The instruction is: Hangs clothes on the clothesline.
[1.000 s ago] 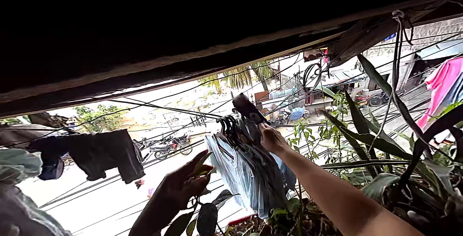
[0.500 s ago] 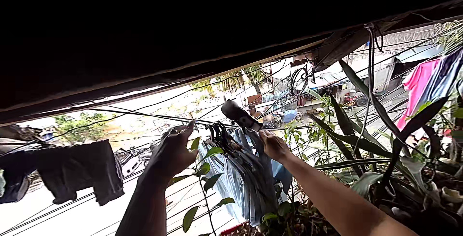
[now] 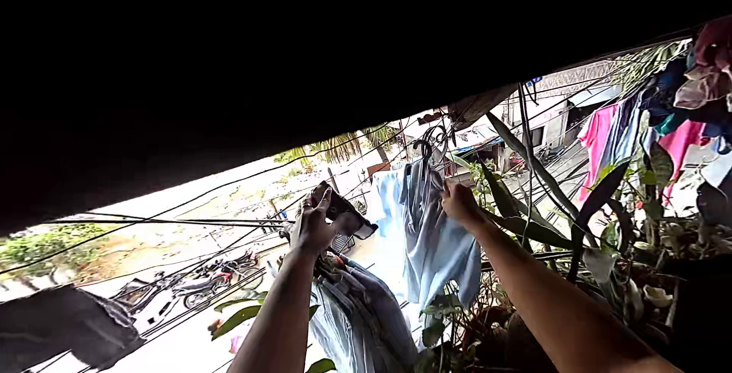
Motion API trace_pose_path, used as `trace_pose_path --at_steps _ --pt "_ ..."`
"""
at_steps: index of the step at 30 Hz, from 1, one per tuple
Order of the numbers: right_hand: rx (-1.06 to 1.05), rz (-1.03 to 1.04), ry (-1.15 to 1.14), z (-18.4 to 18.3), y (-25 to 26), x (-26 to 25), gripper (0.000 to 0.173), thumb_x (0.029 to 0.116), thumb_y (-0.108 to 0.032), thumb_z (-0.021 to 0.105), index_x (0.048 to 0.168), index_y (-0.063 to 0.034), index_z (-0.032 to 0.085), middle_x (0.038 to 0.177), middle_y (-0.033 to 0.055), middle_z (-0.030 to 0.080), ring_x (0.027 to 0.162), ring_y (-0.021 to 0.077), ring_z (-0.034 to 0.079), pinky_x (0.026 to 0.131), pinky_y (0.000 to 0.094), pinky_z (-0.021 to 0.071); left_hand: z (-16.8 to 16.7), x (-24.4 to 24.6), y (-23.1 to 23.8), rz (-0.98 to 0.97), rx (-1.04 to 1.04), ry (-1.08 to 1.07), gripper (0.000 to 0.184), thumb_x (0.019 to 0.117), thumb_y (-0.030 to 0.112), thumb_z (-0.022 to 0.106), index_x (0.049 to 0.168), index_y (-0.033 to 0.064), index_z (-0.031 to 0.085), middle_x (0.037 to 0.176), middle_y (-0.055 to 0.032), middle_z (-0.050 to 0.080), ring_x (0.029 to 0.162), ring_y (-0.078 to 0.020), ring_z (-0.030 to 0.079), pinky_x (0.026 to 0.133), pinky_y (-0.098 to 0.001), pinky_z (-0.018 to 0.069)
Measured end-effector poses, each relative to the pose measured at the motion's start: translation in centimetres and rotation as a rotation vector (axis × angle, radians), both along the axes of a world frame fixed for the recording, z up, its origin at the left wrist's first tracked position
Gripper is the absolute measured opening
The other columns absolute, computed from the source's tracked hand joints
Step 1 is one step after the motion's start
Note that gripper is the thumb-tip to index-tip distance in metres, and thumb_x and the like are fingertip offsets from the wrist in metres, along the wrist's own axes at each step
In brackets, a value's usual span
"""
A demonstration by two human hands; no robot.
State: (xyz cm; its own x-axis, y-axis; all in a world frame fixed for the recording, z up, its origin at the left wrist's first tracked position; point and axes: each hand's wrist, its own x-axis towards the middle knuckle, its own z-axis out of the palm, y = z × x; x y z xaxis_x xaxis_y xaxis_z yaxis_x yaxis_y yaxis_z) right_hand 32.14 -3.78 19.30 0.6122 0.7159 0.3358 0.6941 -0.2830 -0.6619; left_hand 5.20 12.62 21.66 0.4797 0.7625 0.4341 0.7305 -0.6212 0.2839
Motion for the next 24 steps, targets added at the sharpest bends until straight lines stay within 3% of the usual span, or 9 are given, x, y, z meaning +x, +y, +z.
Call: trace_pose_path --at_steps 3,6,9,11,14,17,20,24 --pt "-0.023 -0.085 0.022 3.4 0.1 2.3 0.032 0.1022 -0.012 0.058 0.127 0.009 0.059 0.121 0.0331 0.064 0.117 0.0478 0.062 0.099 0.0632 0.0474 -0.7 -0.3 0.8 -0.066 0.006 0.006 0.08 0.0898 0.02 0.08 0.158 0.0118 0.039 0.164 -0.0235 0.029 0.143 -0.0459 0.041 0.109 -0.0658 0.0399" --pt "-0.018 -0.137 0.011 5.0 0.5 3.8 0.03 0.1009 -0.012 0.059 0.122 0.0089 0.061 0.121 0.0318 0.064 0.119 0.0461 0.062 0.099 0.0623 0.0479 -1.1 -0.7 1.4 -0.062 -0.001 0.031 0.079 0.0905 0.022 0.08 0.158 0.0122 0.04 0.164 -0.02 0.03 0.143 -0.0443 0.041 0.109 -0.0657 0.0402" --pt "-0.07 -0.155 0.031 6.2 0.7 4.9 0.033 0.1009 -0.012 0.058 0.125 0.0102 0.06 0.129 0.0321 0.061 0.126 0.0449 0.058 0.104 0.0615 0.0448 -1.3 -1.0 1.4 -0.08 0.048 0.0 0.08 0.0884 0.02 0.082 0.157 0.0097 0.042 0.163 -0.0193 0.034 0.143 -0.044 0.042 0.106 -0.068 0.0409" --pt "-0.105 -0.158 0.049 6.3 0.9 6.0 0.034 0.1001 -0.013 0.059 0.126 0.0093 0.061 0.13 0.0314 0.061 0.127 0.0444 0.057 0.104 0.0622 0.0443 -1.1 -1.2 0.9 -0.059 0.044 0.003 0.079 0.0896 0.022 0.081 0.156 0.01 0.042 0.162 -0.0229 0.034 0.142 -0.0459 0.042 0.107 -0.067 0.0406" --pt "-0.163 -0.119 0.009 5.8 1.2 7.2 0.033 0.0988 -0.013 0.061 0.124 0.0076 0.063 0.127 0.031 0.062 0.124 0.0451 0.059 0.102 0.0644 0.0452 -1.2 -1.6 -0.1 -0.003 0.057 -0.08 0.068 0.0909 0.021 0.08 0.151 0.0078 0.05 0.157 -0.0271 0.039 0.139 -0.0497 0.044 0.105 -0.0695 0.0399" --pt "-0.206 -0.063 -0.094 4.5 1.5 6.7 0.033 0.0963 -0.012 0.064 0.124 0.0067 0.063 0.124 0.0312 0.063 0.122 0.0471 0.06 0.098 0.0672 0.0463 -1.8 -1.7 -2.4 0.03 0.062 -0.177 0.043 0.095 0.018 0.074 0.134 0.0024 0.065 0.144 -0.0291 0.053 0.133 -0.0487 0.05 0.105 -0.0675 0.0408" --pt "-0.175 -0.053 -0.103 3.1 1.9 5.0 0.039 0.0953 -0.007 0.062 0.133 0.0051 0.059 0.129 0.0307 0.062 0.124 0.0472 0.059 0.099 0.0664 0.047 -3.3 -1.2 -4.4 -0.028 0.018 -0.195 0.031 0.0952 0.016 0.073 0.123 0.0028 0.071 0.136 -0.0278 0.059 0.128 -0.047 0.054 0.102 -0.0667 0.0431" --pt "-0.143 -0.088 -0.064 2.6 2.6 4.3 0.04 0.0946 -0.01 0.064 0.132 0.0035 0.06 0.129 0.03 0.062 0.124 0.0464 0.059 0.098 0.0661 0.0473 -5.2 -1.5 -5.2 -0.078 0.018 -0.176 0.028 0.0945 0.014 0.073 0.12 0.0044 0.073 0.13 -0.0243 0.063 0.121 -0.0443 0.059 0.097 -0.0662 0.0462"
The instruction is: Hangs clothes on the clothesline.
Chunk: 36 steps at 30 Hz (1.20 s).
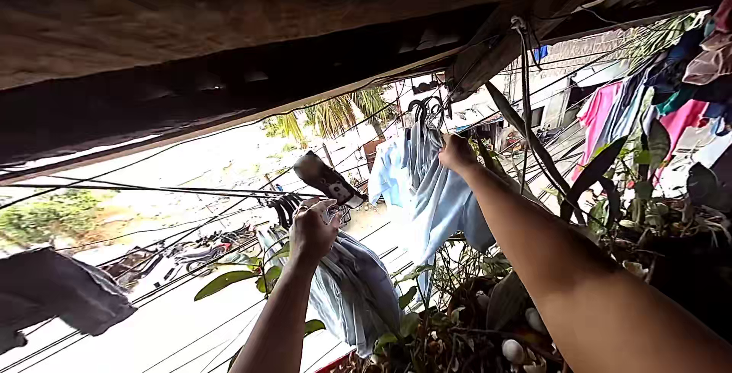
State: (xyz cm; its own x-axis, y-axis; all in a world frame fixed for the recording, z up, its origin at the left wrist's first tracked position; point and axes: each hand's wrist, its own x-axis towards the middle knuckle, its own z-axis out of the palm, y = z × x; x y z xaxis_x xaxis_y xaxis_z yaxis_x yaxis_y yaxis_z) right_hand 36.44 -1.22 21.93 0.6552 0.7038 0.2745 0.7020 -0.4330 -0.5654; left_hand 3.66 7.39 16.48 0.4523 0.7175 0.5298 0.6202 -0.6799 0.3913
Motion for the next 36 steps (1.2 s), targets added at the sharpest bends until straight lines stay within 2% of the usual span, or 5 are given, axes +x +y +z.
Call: trace_pose_path --at_steps 13,17,22,26,36 --pt "-0.078 0.087 -0.026 -0.4 -0.8 -0.8 0.051 0.0927 -0.014 0.068 0.139 0.001 0.054 0.13 0.0297 0.062 0.124 0.0474 0.059 0.098 0.0687 0.0462 -0.4 0.2 -5.2 -0.186 0.038 0.116 0.031 0.0969 0.022 0.072 0.123 0.0064 0.072 0.125 -0.0185 0.068 0.114 -0.0381 0.063 0.095 -0.0613 0.049" --pt "-0.011 0.082 -0.054 -1.1 -1.3 -1.7 0.071 0.0963 -0.011 0.064 0.16 -0.0073 0.031 0.13 0.0299 0.062 0.121 0.049 0.061 0.096 0.0662 0.0487 -2.6 2.3 -6.0 -0.045 -0.227 0.681 0.054 0.0963 0.057 0.062 0.144 0.0315 0.06 0.154 -0.0063 0.051 0.153 -0.0348 0.028 0.115 -0.0778 0.0073" --pt "0.095 0.057 -0.196 -2.3 -2.1 -3.3 0.083 0.0945 -0.01 0.067 0.164 -0.0144 0.022 0.141 0.0327 0.051 0.132 0.0518 0.049 0.098 0.07 0.044 -3.7 1.4 -5.8 0.006 -0.274 0.635 0.047 0.0966 0.044 0.069 0.139 0.0248 0.064 0.152 -0.006 0.051 0.15 -0.0313 0.034 0.114 -0.0751 0.0179" --pt "0.507 0.342 -0.454 -4.4 -1.6 -6.8 0.047 0.0901 -0.005 0.066 0.137 -0.0054 0.063 0.129 0.0289 0.061 0.123 0.0484 0.056 0.098 0.0636 0.0467 -6.3 -0.2 -4.5 0.0 -0.202 0.243 0.054 0.0938 0.033 0.076 0.142 0.0132 0.062 0.156 -0.0203 0.044 0.143 -0.0409 0.042 0.109 -0.069 0.0351" --pt "-0.205 0.93 0.227 -10.3 6.8 -18.1 0.037 0.1062 -0.018 0.051 0.133 0.0037 0.063 0.132 0.0275 0.063 0.128 0.0402 0.058 0.109 0.0588 0.0421 -7.9 -1.6 -4.3 0.12 -0.209 0.199 0.053 0.0939 0.027 0.075 0.141 0.0082 0.06 0.156 -0.0212 0.042 0.139 -0.0383 0.047 0.11 -0.0556 0.0428"
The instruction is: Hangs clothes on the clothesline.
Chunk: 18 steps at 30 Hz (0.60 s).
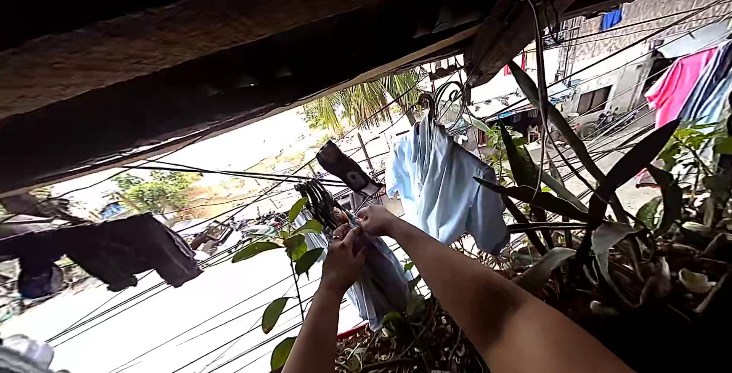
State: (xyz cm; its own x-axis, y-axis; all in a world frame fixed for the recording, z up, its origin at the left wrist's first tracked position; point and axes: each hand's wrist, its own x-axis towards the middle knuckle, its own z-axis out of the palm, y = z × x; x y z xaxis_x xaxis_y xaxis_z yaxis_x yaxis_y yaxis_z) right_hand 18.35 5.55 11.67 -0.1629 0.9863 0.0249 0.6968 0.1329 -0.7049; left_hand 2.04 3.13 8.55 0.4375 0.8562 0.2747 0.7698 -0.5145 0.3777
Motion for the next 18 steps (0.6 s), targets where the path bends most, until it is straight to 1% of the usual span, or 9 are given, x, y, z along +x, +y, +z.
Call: trace_pose_path --at_steps 3,5,7,9,11,12,13,15,18 --pt "-0.074 -0.056 0.041 -0.4 0.7 -1.4 0.039 0.1022 -0.015 0.055 0.136 0.0025 0.06 0.133 0.0282 0.062 0.128 0.0414 0.058 0.108 0.0609 0.0428 0.5 -1.1 0.4 -0.019 -0.044 0.089 0.059 0.094 0.033 0.073 0.145 0.0074 0.056 0.158 -0.0198 0.039 0.143 -0.035 0.044 0.114 -0.051 0.0401" --pt "-0.088 -0.094 0.0 0.4 0.7 -1.7 0.047 0.0993 -0.016 0.059 0.142 0.0031 0.055 0.136 0.0285 0.059 0.13 0.0418 0.056 0.107 0.061 0.0437 0.9 -1.5 0.5 -0.042 -0.073 0.104 0.061 0.0942 0.034 0.072 0.146 0.0076 0.054 0.159 -0.0192 0.039 0.144 -0.0335 0.042 0.116 -0.0491 0.0388" --pt "-0.108 -0.128 -0.052 1.2 0.6 -2.1 0.049 0.0965 -0.019 0.064 0.139 0.0036 0.055 0.136 0.0276 0.059 0.128 0.0415 0.057 0.104 0.0615 0.0458 0.9 -1.8 0.6 -0.062 -0.078 0.1 0.061 0.0946 0.036 0.07 0.146 0.0063 0.055 0.159 -0.0184 0.039 0.144 -0.0314 0.043 0.117 -0.0461 0.0377" --pt "-0.099 -0.148 -0.083 0.9 1.0 -2.2 0.041 0.0988 -0.022 0.059 0.131 0.0028 0.06 0.132 0.026 0.061 0.126 0.0408 0.059 0.101 0.063 0.0472 0.6 -2.1 0.8 -0.078 -0.066 0.065 0.06 0.0942 0.036 0.07 0.145 0.0071 0.056 0.158 -0.0179 0.041 0.143 -0.0304 0.044 0.116 -0.0446 0.0382" --pt "-0.052 -0.169 -0.1 0.1 1.1 -2.1 0.035 0.1028 -0.021 0.052 0.128 0.0009 0.063 0.131 0.0244 0.063 0.126 0.0401 0.059 0.101 0.063 0.0472 0.3 -2.1 0.9 -0.079 -0.073 0.058 0.057 0.0948 0.038 0.069 0.145 0.0132 0.057 0.158 -0.0178 0.04 0.142 -0.0312 0.045 0.114 -0.046 0.0402" --pt "-0.012 -0.19 -0.103 -0.1 0.8 -2.1 0.033 0.1039 -0.019 0.051 0.127 0.0003 0.064 0.129 0.024 0.064 0.124 0.0403 0.061 0.1 0.0627 0.0476 0.2 -2.0 0.9 -0.079 -0.08 0.061 0.057 0.0954 0.039 0.068 0.146 0.0153 0.057 0.159 -0.0184 0.039 0.141 -0.0324 0.045 0.114 -0.047 0.0406" --pt "0.044 -0.215 -0.107 -0.4 0.5 -2.2 0.03 0.1039 -0.017 0.051 0.124 0.0003 0.066 0.125 0.0242 0.066 0.121 0.0407 0.063 0.098 0.0625 0.049 0.2 -1.8 0.9 -0.081 -0.085 0.059 0.056 0.096 0.04 0.066 0.146 0.0168 0.057 0.159 -0.019 0.039 0.141 -0.0334 0.045 0.113 -0.0478 0.0404" --pt "0.133 -0.232 -0.124 -0.2 -0.3 -1.9 0.029 0.1038 -0.015 0.052 0.124 0.0003 0.066 0.121 0.0239 0.068 0.118 0.0401 0.064 0.097 0.0605 0.0499 0.4 -1.5 0.8 -0.08 -0.093 0.067 0.054 0.0976 0.043 0.063 0.147 0.0201 0.057 0.159 -0.0186 0.039 0.141 -0.034 0.045 0.114 -0.0497 0.0392" --pt "0.233 -0.228 -0.133 1.1 -1.8 0.0 0.028 0.105 -0.013 0.05 0.123 0.0018 0.065 0.118 0.0241 0.069 0.115 0.0404 0.066 0.097 0.0585 0.0503 0.6 -0.9 0.7 -0.062 -0.089 0.115 0.056 0.0986 0.048 0.06 0.151 0.0285 0.052 0.162 -0.0165 0.035 0.145 -0.0354 0.041 0.114 -0.0546 0.0374"
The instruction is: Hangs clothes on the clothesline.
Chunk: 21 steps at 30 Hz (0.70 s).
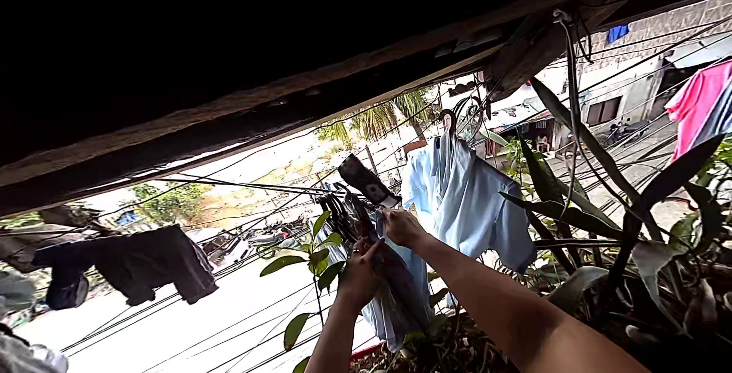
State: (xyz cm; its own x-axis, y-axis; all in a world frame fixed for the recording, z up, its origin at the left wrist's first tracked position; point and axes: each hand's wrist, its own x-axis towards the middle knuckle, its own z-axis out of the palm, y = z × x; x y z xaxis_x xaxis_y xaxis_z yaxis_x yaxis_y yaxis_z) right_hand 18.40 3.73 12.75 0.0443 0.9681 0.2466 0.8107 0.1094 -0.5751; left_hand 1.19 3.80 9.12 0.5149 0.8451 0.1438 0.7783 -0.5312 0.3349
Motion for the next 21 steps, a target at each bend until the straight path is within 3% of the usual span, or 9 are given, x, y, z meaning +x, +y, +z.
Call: trace_pose_path --at_steps 2,5,7,10,11,13,15,17,21 --pt "0.03 0.003 -0.008 0.9 -0.3 2.1 0.028 0.1064 -0.014 0.047 0.122 0.0017 0.065 0.113 0.0238 0.069 0.111 0.0396 0.067 0.096 0.0576 0.051 0.2 0.8 -0.4 0.046 0.013 0.042 0.063 0.0962 0.055 0.062 0.153 0.0342 0.048 0.166 -0.0137 0.028 0.15 -0.0368 0.031 0.114 -0.0602 0.0344" --pt "0.139 -0.001 -0.039 2.1 -1.4 5.4 0.026 0.1068 -0.013 0.048 0.115 0.004 0.066 0.105 0.0238 0.07 0.104 0.04 0.068 0.091 0.0579 0.0522 -0.6 2.1 -0.7 0.089 0.082 0.015 0.081 0.0829 0.065 0.074 0.154 0.0342 0.047 0.17 -0.0134 0.018 0.156 -0.0407 0.014 0.112 -0.0708 0.0289" --pt "0.153 -0.017 -0.035 2.9 -2.4 7.2 0.026 0.1068 -0.013 0.048 0.113 0.0041 0.066 0.103 0.0234 0.07 0.102 0.0396 0.069 0.091 0.0576 0.0523 -1.1 3.0 -0.6 0.127 0.077 0.02 0.09 0.0781 0.066 0.078 0.156 0.0354 0.043 0.17 -0.0145 0.015 0.156 -0.0411 0.011 0.11 -0.075 0.0273" --pt "0.115 0.014 -0.034 3.5 -3.8 8.8 0.027 0.1072 -0.012 0.047 0.109 0.0056 0.066 0.101 0.0239 0.069 0.1 0.039 0.068 0.09 0.0572 0.0508 -1.2 3.8 -0.7 0.154 0.091 -0.018 0.083 0.0818 0.06 0.078 0.154 0.0317 0.047 0.169 -0.0158 0.019 0.156 -0.0417 0.013 0.11 -0.0782 0.023" --pt "0.112 0.035 -0.05 3.3 -4.1 9.2 0.027 0.1068 -0.012 0.047 0.108 0.0054 0.067 0.1 0.0235 0.069 0.099 0.0387 0.068 0.089 0.0573 0.0514 -0.9 3.9 -0.7 0.149 0.107 -0.066 0.072 0.0846 0.052 0.078 0.149 0.0287 0.055 0.167 -0.0163 0.025 0.155 -0.042 0.016 0.111 -0.0774 0.023" --pt "0.085 0.062 -0.102 2.6 -4.5 9.8 0.026 0.1068 -0.012 0.047 0.108 0.0041 0.067 0.097 0.0225 0.069 0.097 0.0382 0.068 0.088 0.0567 0.0512 0.9 4.1 -0.7 0.144 0.144 -0.273 0.038 0.089 0.023 0.073 0.127 0.0194 0.072 0.153 -0.0175 0.048 0.147 -0.0427 0.035 0.108 -0.0746 0.0284" --pt "0.072 0.05 -0.153 1.1 -4.5 10.0 0.025 0.1067 -0.012 0.048 0.108 0.0029 0.068 0.096 0.022 0.07 0.096 0.0384 0.069 0.086 0.057 0.0523 3.2 4.2 -0.1 0.148 0.216 -0.456 0.029 0.0901 0.006 0.065 0.117 0.0097 0.074 0.13 -0.0194 0.064 0.121 -0.0402 0.058 0.097 -0.0639 0.0452" --pt "0.067 0.011 -0.157 -0.3 -4.6 10.3 0.023 0.1063 -0.012 0.05 0.106 0.002 0.069 0.094 0.0216 0.07 0.094 0.038 0.069 0.083 0.0567 0.0526 5.4 4.5 0.9 0.11 0.236 -0.551 0.03 0.0952 0.003 0.061 0.123 0.0055 0.071 0.124 -0.0216 0.067 0.113 -0.0409 0.063 0.096 -0.062 0.0466" --pt "0.05 -0.063 -0.068 -1.3 -5.5 11.7 0.024 0.1063 -0.011 0.05 0.105 0.005 0.069 0.099 0.0234 0.069 0.099 0.0386 0.068 0.089 0.0565 0.0513 8.0 5.5 3.7 -0.007 0.005 -0.494 0.039 0.106 0.018 0.056 0.144 0.0079 0.058 0.145 -0.0236 0.055 0.13 -0.0447 0.054 0.104 -0.0654 0.0408"
